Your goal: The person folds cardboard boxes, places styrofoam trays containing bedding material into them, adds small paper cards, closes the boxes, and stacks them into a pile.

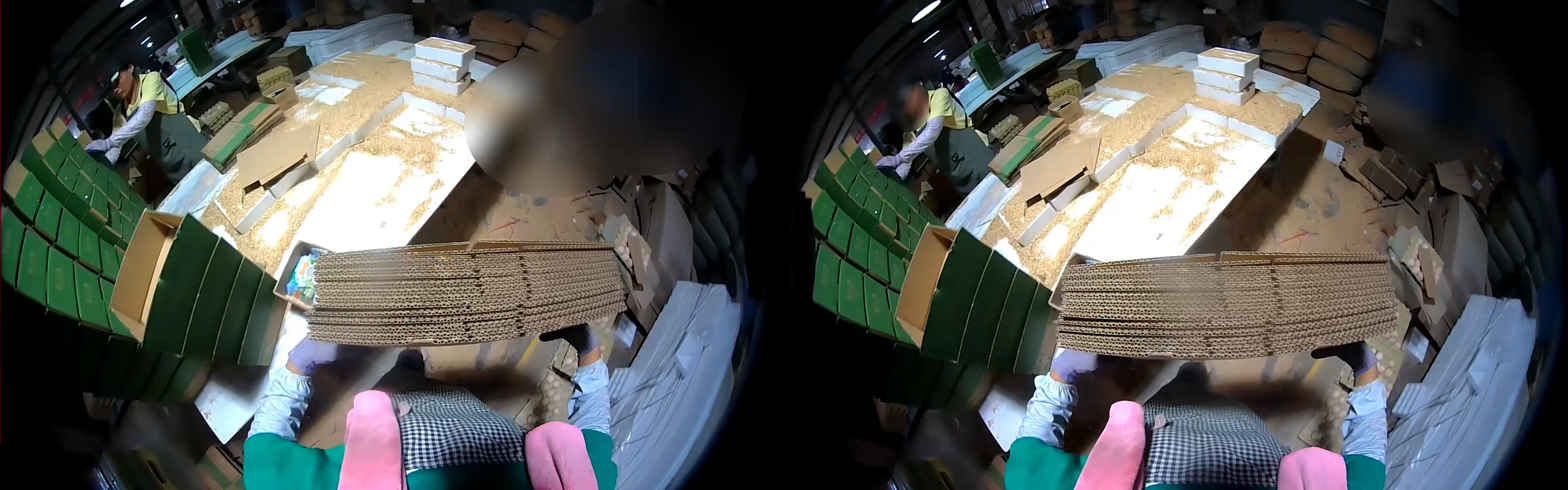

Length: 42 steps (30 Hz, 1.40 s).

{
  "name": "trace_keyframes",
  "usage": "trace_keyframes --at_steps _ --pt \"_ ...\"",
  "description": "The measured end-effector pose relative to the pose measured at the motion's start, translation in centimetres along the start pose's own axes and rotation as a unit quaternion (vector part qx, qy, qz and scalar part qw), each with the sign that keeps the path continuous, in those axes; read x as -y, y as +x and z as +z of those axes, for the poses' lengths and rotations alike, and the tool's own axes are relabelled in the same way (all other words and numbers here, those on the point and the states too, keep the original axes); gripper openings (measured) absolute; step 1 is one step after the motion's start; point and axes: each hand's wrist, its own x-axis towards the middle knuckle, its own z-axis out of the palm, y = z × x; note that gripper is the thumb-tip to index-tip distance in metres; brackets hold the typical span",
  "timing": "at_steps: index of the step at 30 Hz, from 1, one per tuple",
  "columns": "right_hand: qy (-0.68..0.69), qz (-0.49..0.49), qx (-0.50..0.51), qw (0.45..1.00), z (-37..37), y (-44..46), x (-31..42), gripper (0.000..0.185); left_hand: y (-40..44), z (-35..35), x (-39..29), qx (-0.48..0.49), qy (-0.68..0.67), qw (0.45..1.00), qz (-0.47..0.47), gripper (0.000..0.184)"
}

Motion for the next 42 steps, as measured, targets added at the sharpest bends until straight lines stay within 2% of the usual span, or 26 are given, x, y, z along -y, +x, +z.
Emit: trace_keyframes --at_steps 4,5,6,7,10,14,17,18,19,20,21,22,23,24,25,26,27,28,29,30,31,32,33,36,40,42 --pt "-0.002 -0.017 -0.063 0.998 -3.8 8.1 4.3 0.077 8.8 -0.8 5.1 0.051 -0.001 0.999 0.007 0.042" --pt "-0.02 -0.03 -0.072 0.997 -4.7 10.7 5.5 0.076 12.2 -2.0 3.8 -0.037 -0.248 0.968 -0.023 0.048" --pt "-0.036 -0.041 -0.075 0.996 -5.3 13.5 6.6 0.076 14.6 -2.6 3.2 -0.117 -0.485 0.865 -0.049 0.054" --pt "-0.053 -0.056 -0.077 0.994 -5.4 16.7 8.1 0.075 16.4 -1.8 6.1 -0.086 -0.464 0.881 -0.029 0.063" --pt "-0.113 -0.126 -0.068 0.983 -4.3 27.5 13.0 0.074 20.1 -0.9 9.7 -0.158 -0.437 0.884 -0.051 0.058" --pt "-0.204 -0.271 -0.072 0.938 0.7 41.5 19.7 0.072 21.8 -0.5 14.4 -0.292 -0.111 0.945 -0.097 0.055" --pt "-0.276 -0.381 -0.092 0.878 4.7 50.5 23.6 0.071 23.8 -2.8 16.6 -0.19 -0.001 0.925 -0.33 0.051" --pt "-0.305 -0.412 -0.091 0.854 5.7 53.0 24.5 0.071 23.2 -1.6 18.1 -0.26 0.188 0.914 -0.248 0.052" --pt "-0.338 -0.442 -0.083 0.827 6.5 55.4 25.3 0.07 22.8 -0.4 18.5 -0.314 0.368 0.861 -0.157 0.053" --pt "-0.378 -0.47 -0.048 0.796 6.9 57.6 25.8 0.07 22.8 -1.2 16.1 -0.253 0.273 0.885 -0.281 0.052" --pt "-0.415 -0.498 -0.001 0.761 6.8 59.6 26.3 0.07 21.3 0.0 16.3 -0.173 0.355 0.876 -0.276 0.051" --pt "-0.453 -0.53 0.085 0.712 6.1 61.7 27.0 0.072 20.9 0.3 14.8 -0.129 0.284 0.902 -0.298 0.052" --pt "-0.446 -0.541 0.102 0.706 5.7 63.7 26.6 0.072 20.6 -0.2 12.9 -0.085 0.214 0.92 -0.316 0.054" --pt "-0.426 -0.507 0.183 0.726 5.4 65.5 26.0 0.07 21.1 0.0 10.6 -0.126 0.135 0.928 -0.323 0.06" --pt "-0.406 -0.466 0.264 0.74 5.5 66.5 25.5 0.067 21.8 0.5 9.3 -0.145 -0.036 0.911 -0.385 0.074" --pt "-0.395 -0.407 0.254 0.783 5.2 65.9 25.9 0.07 23.4 0.3 6.9 -0.17 -0.107 0.89 -0.408 0.085" --pt "-0.261 -0.333 0.295 0.857 4.6 63.7 27.5 0.075 25.1 0.1 4.9 -0.198 -0.178 0.864 -0.427 0.097" --pt "-0.123 -0.244 0.329 0.904 4.2 61.7 28.1 0.083 25.9 1.7 5.0 -0.204 -0.18 0.857 -0.438 0.097" --pt "-0.175 -0.259 0.353 0.882 4.0 61.2 26.8 0.105 26.5 4.7 6.0 -0.226 -0.096 0.868 -0.431 0.104" --pt "-0.195 -0.196 0.426 0.861 3.7 59.3 26.6 0.117 27.1 7.2 6.6 -0.244 -0.011 0.872 -0.424 0.111" --pt "-0.249 -0.269 0.393 0.843 4.4 57.6 24.6 0.114 27.9 8.9 6.8 -0.251 -0.013 0.863 -0.439 0.111" --pt "-0.357 -0.359 0.421 0.753 5.6 54.9 29.2 0.098 28.6 10.2 7.2 -0.279 0.053 0.826 -0.486 0.111" --pt "-0.353 -0.366 0.431 0.745 6.2 55.0 29.2 0.098 29.2 10.8 7.1 -0.302 0.119 0.784 -0.529 0.111" --pt "-0.279 -0.389 0.34 0.809 6.8 55.2 26.6 0.073 30.1 7.8 5.7 -0.308 0.068 0.744 -0.589 0.1" --pt "-0.38 -0.336 0.345 0.789 6.3 55.4 28.4 0.081 30.0 4.2 3.7 -0.288 -0.021 0.77 -0.57 0.078" --pt "-0.266 -0.449 0.23 0.821 6.1 57.1 24.1 0.089 29.8 2.3 2.6 -0.284 0.016 0.776 -0.562 0.077"
